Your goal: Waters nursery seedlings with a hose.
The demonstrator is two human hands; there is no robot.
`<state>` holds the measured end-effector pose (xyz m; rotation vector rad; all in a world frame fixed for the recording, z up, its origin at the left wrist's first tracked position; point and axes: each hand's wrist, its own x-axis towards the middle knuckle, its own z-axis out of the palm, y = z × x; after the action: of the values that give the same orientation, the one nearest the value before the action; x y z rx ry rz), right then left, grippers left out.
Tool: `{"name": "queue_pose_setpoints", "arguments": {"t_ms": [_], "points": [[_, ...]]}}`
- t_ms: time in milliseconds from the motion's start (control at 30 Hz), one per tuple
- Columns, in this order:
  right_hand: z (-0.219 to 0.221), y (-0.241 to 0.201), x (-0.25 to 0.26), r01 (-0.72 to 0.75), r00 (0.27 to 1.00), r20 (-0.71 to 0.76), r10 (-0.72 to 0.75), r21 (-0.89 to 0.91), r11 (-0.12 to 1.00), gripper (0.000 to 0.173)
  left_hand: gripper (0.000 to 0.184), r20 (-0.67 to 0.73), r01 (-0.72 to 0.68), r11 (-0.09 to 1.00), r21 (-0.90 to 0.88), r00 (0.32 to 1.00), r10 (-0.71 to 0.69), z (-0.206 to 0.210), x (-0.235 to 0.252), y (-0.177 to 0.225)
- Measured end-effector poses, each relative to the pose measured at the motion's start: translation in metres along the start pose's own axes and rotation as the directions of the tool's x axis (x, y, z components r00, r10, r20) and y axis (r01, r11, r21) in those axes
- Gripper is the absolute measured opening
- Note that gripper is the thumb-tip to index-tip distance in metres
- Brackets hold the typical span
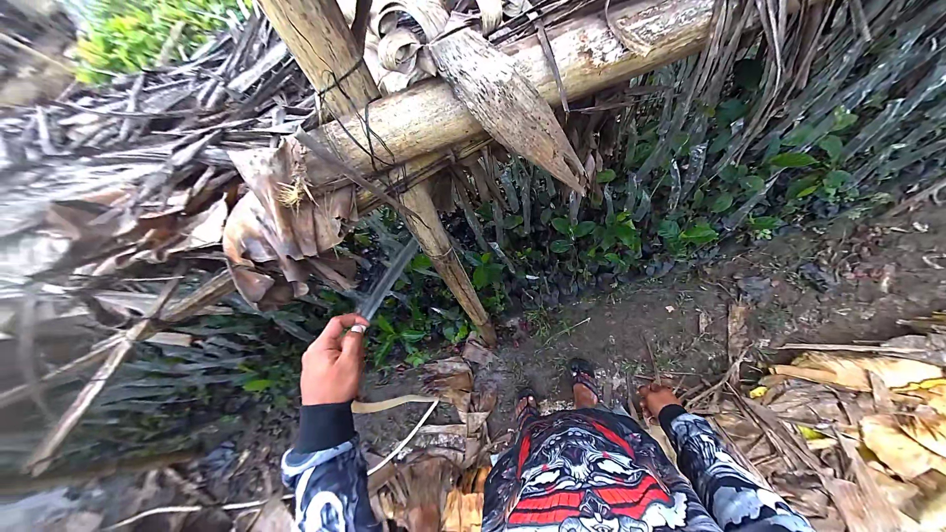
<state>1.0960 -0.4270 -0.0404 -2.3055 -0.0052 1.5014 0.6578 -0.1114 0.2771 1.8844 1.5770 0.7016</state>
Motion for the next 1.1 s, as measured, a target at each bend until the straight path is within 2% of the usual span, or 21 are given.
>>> {"name": "queue_pose_setpoints", "arguments": {"t_ms": [67, 233, 333, 667, 800, 1100], "points": [[0.002, 0.002, 0.001, 0.001, 1.0, 0.007, -0.001, -0.007, 1.0, 0.038, 0.027, -0.053, 0.0, 1.0, 0.004, 0.999, 0.001, -0.002, -0.001, 0.003], [0.007, 0.005, 0.005, 0.005, 1.0, 0.003, -0.005, -0.008, 1.0, 0.037, 0.026, 0.038, 0.011, 1.0, 0.006, 0.999, -0.011, -0.002, -0.003, -0.006], [0.006, 0.004, 0.004, 0.014, 1.0, 0.011, -0.014, -0.008, 1.0, 0.038, 0.026, 0.008, 0.009, 1.0, -0.011, 1.0, -0.009, -0.003, -0.008, -0.006], [0.003, 0.003, -0.001, -0.004, 1.0, 0.02, 0.004, -0.004, 1.0, 0.037, 0.025, 0.055, 0.008, 1.0, -0.028, 0.998, -0.006, -0.004, -0.021, -0.013], [0.004, 0.002, -0.002, -0.005, 1.0, 0.026, 0.006, -0.011, 1.0, 0.038, 0.025, -0.008, -0.014, 0.997, -0.07, 1.0, 0.013, -0.008, -0.021, -0.013], [0.004, 0.004, -0.002, 0.005, 1.0, 0.021, -0.005, 0.005, 1.0, 0.036, 0.025, 0.018, -0.027, 0.997, -0.075, 0.999, 0.028, -0.011, -0.016, -0.02]]}}
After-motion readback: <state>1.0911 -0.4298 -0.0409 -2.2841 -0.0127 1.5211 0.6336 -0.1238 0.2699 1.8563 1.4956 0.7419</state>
